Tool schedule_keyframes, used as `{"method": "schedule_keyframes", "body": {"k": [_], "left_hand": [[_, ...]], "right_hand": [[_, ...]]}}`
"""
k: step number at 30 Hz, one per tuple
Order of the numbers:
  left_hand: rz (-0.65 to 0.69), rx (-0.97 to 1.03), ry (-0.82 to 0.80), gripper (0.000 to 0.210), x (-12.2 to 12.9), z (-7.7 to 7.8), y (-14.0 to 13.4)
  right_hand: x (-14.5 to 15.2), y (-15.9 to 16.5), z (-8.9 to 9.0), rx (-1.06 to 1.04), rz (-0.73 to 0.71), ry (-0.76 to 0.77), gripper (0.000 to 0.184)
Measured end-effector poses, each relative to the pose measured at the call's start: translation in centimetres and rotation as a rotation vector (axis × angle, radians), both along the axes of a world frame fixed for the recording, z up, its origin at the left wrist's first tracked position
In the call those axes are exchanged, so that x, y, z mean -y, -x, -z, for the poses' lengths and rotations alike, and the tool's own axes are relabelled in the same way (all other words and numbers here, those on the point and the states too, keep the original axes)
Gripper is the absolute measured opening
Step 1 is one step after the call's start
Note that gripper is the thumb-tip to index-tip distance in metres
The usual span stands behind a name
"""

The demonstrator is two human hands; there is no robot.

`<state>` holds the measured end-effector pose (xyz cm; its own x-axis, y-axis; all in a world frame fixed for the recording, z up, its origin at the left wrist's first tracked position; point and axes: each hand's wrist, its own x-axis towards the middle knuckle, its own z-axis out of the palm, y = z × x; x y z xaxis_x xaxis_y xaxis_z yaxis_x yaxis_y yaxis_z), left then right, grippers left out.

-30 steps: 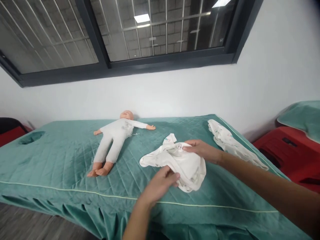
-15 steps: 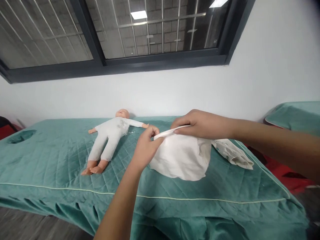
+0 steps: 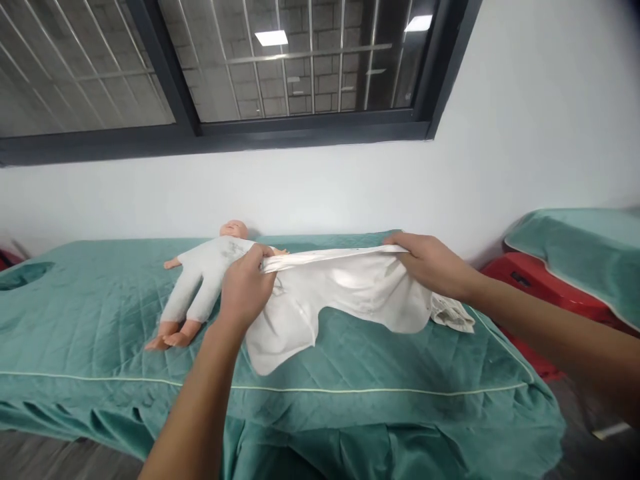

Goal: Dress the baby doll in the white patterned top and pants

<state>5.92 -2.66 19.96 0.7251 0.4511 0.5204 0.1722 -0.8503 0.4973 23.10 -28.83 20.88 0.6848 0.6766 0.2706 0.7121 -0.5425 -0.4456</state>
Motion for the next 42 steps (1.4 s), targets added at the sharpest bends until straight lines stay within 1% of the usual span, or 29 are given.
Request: {"method": "schedule_keyframes", "body": {"k": [2, 4, 5, 6, 7, 9, 10, 12, 14, 16, 17, 18, 19, 21, 22, 23, 25, 28, 32, 36, 40, 42], "left_hand": [[-0.007, -0.015, 0.049, 0.014, -0.2, -0.2, 0.6], [-0.007, -0.073, 0.127, 0.018, -0.4, -0.4, 1.1], [-0.001, -0.127, 0.160, 0.021, -0.6, -0.5, 1.3], [0.010, -0.190, 0.186, 0.025, -1.0, -0.6, 1.3], [0.021, -0.253, 0.204, 0.028, -1.4, -0.5, 1.2], [0.037, -0.358, 0.217, 0.030, -2.7, 0.1, 0.5], [0.034, -0.403, 0.208, 0.030, -3.4, 0.7, -0.1], [-0.010, -0.494, 0.156, 0.027, -4.5, 2.3, -1.8], [-0.125, -0.568, 0.065, 0.025, -4.9, 4.6, -3.7], [-0.294, -0.543, -0.036, 0.029, -4.1, 7.2, -5.3], [-0.362, -0.502, -0.106, 0.030, -3.4, 8.6, -5.9], [-0.372, -0.464, -0.154, 0.031, -2.5, 10.0, -6.4], [-0.296, -0.428, -0.177, 0.033, -1.5, 11.4, -6.8], [-0.080, -0.346, -0.183, 0.036, 0.5, 13.8, -7.5], [0.000, -0.316, -0.171, 0.038, 1.3, 14.8, -7.8], [0.063, -0.311, -0.149, 0.038, 1.9, 15.6, -8.3], [0.091, -0.347, -0.096, 0.036, 2.2, 16.7, -9.4], [0.017, -0.403, -0.087, 0.035, 1.0, 17.4, -11.4], [-0.078, -0.433, -0.081, 0.041, -1.0, 17.7, -13.5], [-0.168, -0.448, -0.083, 0.043, -2.1, 17.6, -14.6], [-0.179, -0.472, -0.052, 0.049, -3.3, 17.8, -16.2], [-0.174, -0.496, -0.037, 0.050, -4.0, 18.1, -17.1]], "right_hand": [[1.4, -1.0, 1.2, -0.187, 0.048, -0.178, 0.026], [2.7, -2.2, 2.2, -0.285, 0.115, -0.330, 0.027], [3.2, -2.9, 2.7, -0.308, 0.151, -0.363, 0.030], [3.6, -3.7, 3.2, -0.331, 0.177, -0.354, 0.032], [3.9, -4.5, 3.7, -0.354, 0.186, -0.304, 0.035], [4.0, -6.3, 4.9, -0.376, 0.139, -0.117, 0.038], [3.6, -7.2, 5.6, -0.357, 0.099, -0.018, 0.038], [2.3, -8.7, 7.3, -0.244, 0.058, 0.125, 0.035], [0.3, -9.2, 9.2, -0.108, 0.119, 0.199, 0.032], [-2.3, -8.4, 11.2, -0.004, 0.210, 0.218, 0.034], [-3.6, -7.5, 12.3, 0.026, 0.222, 0.213, 0.036], [-4.9, -6.4, 13.4, 0.049, 0.199, 0.208, 0.040], [-6.1, -5.1, 14.5, 0.063, 0.161, 0.206, 0.043], [-8.3, -2.7, 16.6, 0.116, 0.059, 0.182, 0.046], [-9.2, -1.8, 17.6, 0.127, 0.047, 0.185, 0.045], [-10.1, -1.2, 18.4, 0.124, 0.066, 0.199, 0.044], [-11.5, -0.9, 19.6, 0.098, 0.170, 0.242, 0.042], [-13.2, -2.6, 20.7, 0.068, 0.321, 0.272, 0.048], [-14.7, -5.3, 21.8, 0.070, 0.393, 0.218, 0.063], [-15.5, -7.5, 22.4, 0.092, 0.353, 0.161, 0.074], [-16.2, -10.1, 22.6, 0.139, 0.256, 0.157, 0.077], [-16.6, -11.2, 23.0, 0.152, 0.228, 0.173, 0.078]]}}
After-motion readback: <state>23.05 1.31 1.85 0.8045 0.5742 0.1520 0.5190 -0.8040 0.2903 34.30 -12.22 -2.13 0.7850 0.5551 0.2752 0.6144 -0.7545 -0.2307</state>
